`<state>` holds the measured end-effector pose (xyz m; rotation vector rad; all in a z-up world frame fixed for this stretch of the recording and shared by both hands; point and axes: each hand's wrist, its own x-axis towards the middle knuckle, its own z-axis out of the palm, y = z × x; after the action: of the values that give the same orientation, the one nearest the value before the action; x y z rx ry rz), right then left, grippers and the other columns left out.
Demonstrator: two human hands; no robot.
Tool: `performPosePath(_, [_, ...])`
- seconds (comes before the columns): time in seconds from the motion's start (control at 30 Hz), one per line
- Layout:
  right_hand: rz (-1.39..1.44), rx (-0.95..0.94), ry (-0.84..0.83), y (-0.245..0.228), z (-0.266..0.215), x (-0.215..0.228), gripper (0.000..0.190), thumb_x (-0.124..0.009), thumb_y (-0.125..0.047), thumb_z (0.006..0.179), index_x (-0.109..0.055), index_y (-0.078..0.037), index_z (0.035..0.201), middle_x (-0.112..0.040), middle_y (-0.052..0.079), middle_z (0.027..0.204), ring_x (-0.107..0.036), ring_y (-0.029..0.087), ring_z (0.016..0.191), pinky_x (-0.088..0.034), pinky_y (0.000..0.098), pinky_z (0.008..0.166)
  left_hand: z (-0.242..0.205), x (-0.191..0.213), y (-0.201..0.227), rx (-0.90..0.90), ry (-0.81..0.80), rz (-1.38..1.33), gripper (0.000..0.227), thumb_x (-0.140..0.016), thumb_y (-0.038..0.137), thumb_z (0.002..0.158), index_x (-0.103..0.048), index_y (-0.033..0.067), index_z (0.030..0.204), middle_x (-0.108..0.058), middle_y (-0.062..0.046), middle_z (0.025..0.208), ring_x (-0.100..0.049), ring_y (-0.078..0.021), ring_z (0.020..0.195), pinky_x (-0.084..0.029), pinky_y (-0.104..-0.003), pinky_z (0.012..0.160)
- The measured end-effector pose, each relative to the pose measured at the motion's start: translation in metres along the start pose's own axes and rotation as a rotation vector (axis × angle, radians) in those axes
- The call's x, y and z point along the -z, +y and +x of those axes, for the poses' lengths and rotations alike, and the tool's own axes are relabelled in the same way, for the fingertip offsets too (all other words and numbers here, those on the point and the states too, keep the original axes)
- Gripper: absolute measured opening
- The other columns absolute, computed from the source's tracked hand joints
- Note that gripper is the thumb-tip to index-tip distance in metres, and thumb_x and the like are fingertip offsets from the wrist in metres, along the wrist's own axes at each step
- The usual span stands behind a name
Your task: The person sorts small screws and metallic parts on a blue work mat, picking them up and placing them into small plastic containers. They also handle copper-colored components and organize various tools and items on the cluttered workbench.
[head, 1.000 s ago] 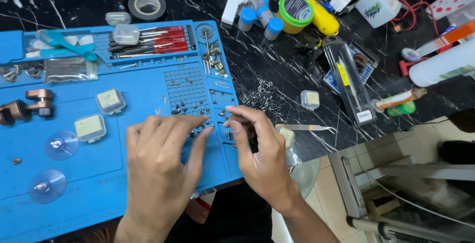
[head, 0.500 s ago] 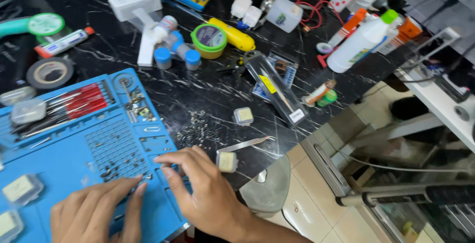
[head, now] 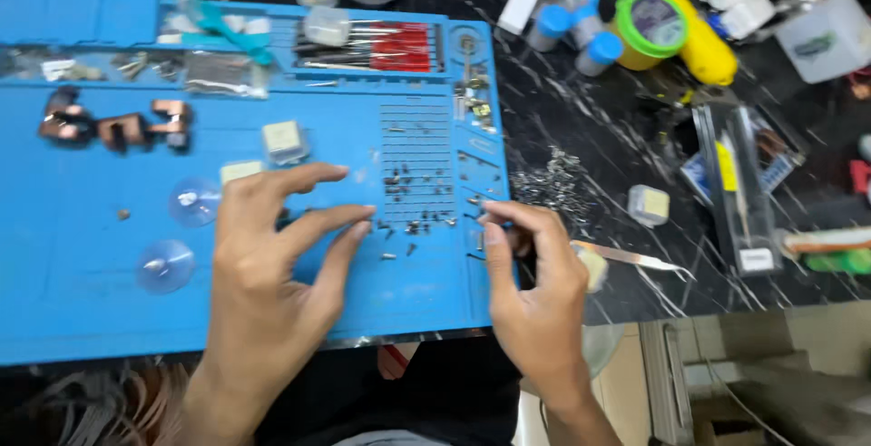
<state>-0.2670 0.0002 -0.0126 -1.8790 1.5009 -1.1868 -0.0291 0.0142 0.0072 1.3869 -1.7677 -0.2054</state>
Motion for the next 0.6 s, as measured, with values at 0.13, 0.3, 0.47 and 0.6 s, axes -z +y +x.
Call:
performPosePath(0.13, [-0.029, 0.021, -0.049, 0.0, 0.002, -0.001, 0.02, -0.067, -0.013, 0.116, -0.076, -0.006, 0.132, -0.078, 0.008, 0.115, -0.066, 0.015, 0.092, -0.057, 0.031, 0.088, -0.004, -0.007, -0.006, -0.02, 0.008, 0.071, 0.009, -0.085, 0.011, 0.105, -0.087, 0.0115, 0.114, -0.074, -0.015, 0.144, -0.064, -0.0432, 0.13, -0.051, -0.059, 0.11])
performPosePath(0.3, [-0.064, 0.027, -0.055, -0.001, 0.001, 0.001, 0.016, -0.07, -0.014, 0.115, -0.078, -0.007, 0.127, -0.08, 0.007, 0.12, -0.067, 0.018, 0.105, -0.055, 0.0319, 0.092, 0.001, -0.014, -0.005, -0.002, -0.026, 0.182, 0.006, -0.091, 0.022, 0.101, -0.091, 0.0166, 0.1, -0.076, -0.009, 0.144, -0.063, -0.0414, 0.132, -0.047, -0.06, 0.101])
performPosePath(0.47, [-0.08, 0.047, -0.068, -0.001, 0.002, 0.0, 0.016, -0.071, -0.014, 0.114, -0.077, -0.007, 0.126, -0.079, 0.007, 0.118, -0.067, 0.019, 0.103, -0.056, 0.0329, 0.093, 0.005, -0.017, -0.001, -0.001, -0.049, 0.209, 0.008, -0.091, 0.018, 0.101, -0.088, 0.0133, 0.095, -0.076, -0.009, 0.139, -0.063, -0.0412, 0.131, -0.048, -0.06, 0.098])
performPosePath(0.6, [-0.078, 0.049, -0.067, -0.001, 0.002, 0.0, 0.015, -0.071, -0.014, 0.114, -0.077, -0.006, 0.126, -0.079, 0.008, 0.118, -0.067, 0.02, 0.103, -0.057, 0.0329, 0.094, 0.011, -0.021, 0.01, 0.099, 0.081, -0.046, 0.005, -0.089, 0.012, 0.104, -0.088, 0.0107, 0.099, -0.077, -0.011, 0.133, -0.065, -0.038, 0.125, -0.055, -0.05, 0.102])
